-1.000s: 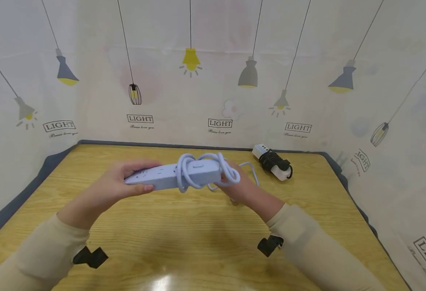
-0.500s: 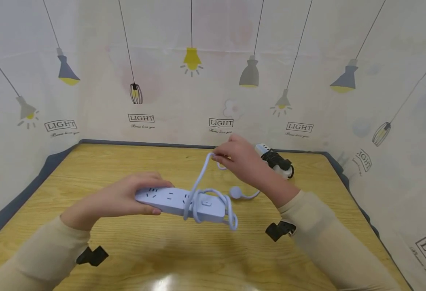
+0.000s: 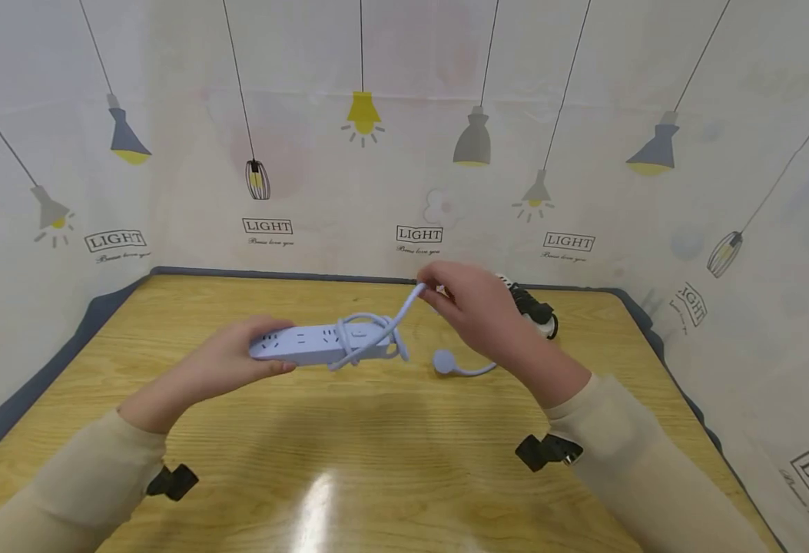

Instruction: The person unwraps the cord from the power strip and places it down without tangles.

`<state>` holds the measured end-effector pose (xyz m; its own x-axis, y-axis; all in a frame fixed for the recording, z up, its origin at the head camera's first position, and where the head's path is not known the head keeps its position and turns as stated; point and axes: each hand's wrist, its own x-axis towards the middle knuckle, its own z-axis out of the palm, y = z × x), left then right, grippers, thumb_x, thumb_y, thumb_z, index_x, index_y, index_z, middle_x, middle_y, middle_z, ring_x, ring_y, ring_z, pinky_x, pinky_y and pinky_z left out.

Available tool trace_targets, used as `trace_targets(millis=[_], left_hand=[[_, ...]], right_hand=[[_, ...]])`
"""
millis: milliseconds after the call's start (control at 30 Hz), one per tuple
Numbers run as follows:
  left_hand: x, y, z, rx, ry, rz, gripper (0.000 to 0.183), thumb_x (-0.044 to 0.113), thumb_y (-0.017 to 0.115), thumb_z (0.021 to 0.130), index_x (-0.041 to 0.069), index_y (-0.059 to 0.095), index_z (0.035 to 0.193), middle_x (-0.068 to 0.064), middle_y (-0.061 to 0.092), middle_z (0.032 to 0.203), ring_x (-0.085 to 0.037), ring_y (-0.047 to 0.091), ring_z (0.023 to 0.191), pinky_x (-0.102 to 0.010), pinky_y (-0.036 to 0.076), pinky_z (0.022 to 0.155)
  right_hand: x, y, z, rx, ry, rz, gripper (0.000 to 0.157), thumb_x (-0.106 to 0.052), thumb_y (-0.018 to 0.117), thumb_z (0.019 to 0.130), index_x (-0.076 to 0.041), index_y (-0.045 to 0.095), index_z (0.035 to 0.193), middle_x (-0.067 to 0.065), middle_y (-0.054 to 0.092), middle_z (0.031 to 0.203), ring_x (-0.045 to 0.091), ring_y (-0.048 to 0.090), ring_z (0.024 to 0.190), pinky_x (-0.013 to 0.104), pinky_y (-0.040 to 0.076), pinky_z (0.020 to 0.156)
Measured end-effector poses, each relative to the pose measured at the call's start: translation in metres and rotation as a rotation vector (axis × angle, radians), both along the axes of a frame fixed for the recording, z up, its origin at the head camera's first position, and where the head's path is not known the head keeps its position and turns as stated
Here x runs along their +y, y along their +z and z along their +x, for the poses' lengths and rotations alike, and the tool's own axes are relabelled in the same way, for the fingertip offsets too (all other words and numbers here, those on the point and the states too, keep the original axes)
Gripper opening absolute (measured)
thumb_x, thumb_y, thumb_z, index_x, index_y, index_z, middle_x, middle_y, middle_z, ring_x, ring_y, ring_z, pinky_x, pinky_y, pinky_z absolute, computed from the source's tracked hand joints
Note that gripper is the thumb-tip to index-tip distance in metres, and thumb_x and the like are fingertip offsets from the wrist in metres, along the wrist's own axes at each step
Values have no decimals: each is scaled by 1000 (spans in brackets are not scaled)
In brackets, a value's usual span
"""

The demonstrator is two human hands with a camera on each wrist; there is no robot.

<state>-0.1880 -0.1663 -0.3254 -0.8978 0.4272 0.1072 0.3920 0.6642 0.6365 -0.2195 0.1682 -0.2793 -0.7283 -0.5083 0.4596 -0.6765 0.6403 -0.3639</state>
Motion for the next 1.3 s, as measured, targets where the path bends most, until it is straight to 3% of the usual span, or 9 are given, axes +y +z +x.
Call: trace_targets(millis=[167, 267, 500, 600, 767, 933, 1133, 1300], left_hand=[[-6, 3, -2, -23, 132, 30, 52, 18, 73, 89, -4, 54, 132, -21, 60, 122, -35, 59, 108, -51, 49, 90], [-8, 5, -3, -33, 197, 51, 54, 20, 71, 90, -3, 52, 135, -22, 57, 126, -37, 57, 112, -53, 48, 92], [-18, 11, -5, -22, 337, 180, 59, 26, 69, 92, -1, 48, 140, -24, 54, 132, -39, 53, 117, -54, 45, 96], [-23, 18, -4, -35, 379, 260, 62, 31, 68, 93, 0, 47, 142, -24, 52, 134, -39, 52, 118, -53, 44, 97], [-27, 29, 3, -52, 402, 378, 67, 35, 67, 93, 4, 42, 146, -22, 47, 140, -35, 47, 122, -51, 41, 101], [-25, 40, 12, -28, 385, 425, 68, 36, 68, 92, 5, 42, 147, -19, 47, 140, -33, 47, 121, -49, 40, 100], [-20, 48, 22, -10, 335, 429, 65, 33, 69, 92, 7, 44, 146, -16, 50, 137, -31, 49, 116, -45, 43, 94], [-15, 49, 29, 9, 290, 402, 60, 29, 70, 92, 8, 47, 144, -16, 51, 134, -33, 50, 114, -48, 45, 92]], right_hand=[[1, -4, 7, -30, 8, -47, 6, -7, 60, 97, -12, 61, 101, -2, 49, 69, 14, 40, 55, 29, 37, 49], [2, -5, 11, -14, 63, -70, 10, -3, 60, 96, -13, 59, 101, -4, 49, 71, 10, 44, 55, 28, 40, 51], [1, -9, 17, 159, 255, -31, 20, 8, 67, 87, -9, 67, 98, -3, 58, 98, 8, 54, 79, 26, 49, 62], [3, -12, 16, 155, 289, -4, 19, 6, 69, 86, -11, 67, 96, -2, 63, 103, 12, 58, 87, 28, 51, 66], [13, -19, 8, 55, 316, 65, 15, -1, 72, 86, -13, 65, 92, -2, 63, 107, 14, 61, 95, 35, 54, 73], [25, -24, -5, 5, 237, 164, 9, -11, 75, 86, -15, 67, 88, -2, 58, 104, 15, 58, 90, 35, 52, 71], [34, -27, -29, 79, 130, 222, 5, -8, 77, 83, -8, 72, 83, 0, 53, 92, 13, 52, 73, 31, 48, 62], [38, -20, -47, 172, 87, 262, 6, -3, 79, 80, -3, 73, 79, 4, 51, 89, 18, 52, 71, 34, 47, 61]])
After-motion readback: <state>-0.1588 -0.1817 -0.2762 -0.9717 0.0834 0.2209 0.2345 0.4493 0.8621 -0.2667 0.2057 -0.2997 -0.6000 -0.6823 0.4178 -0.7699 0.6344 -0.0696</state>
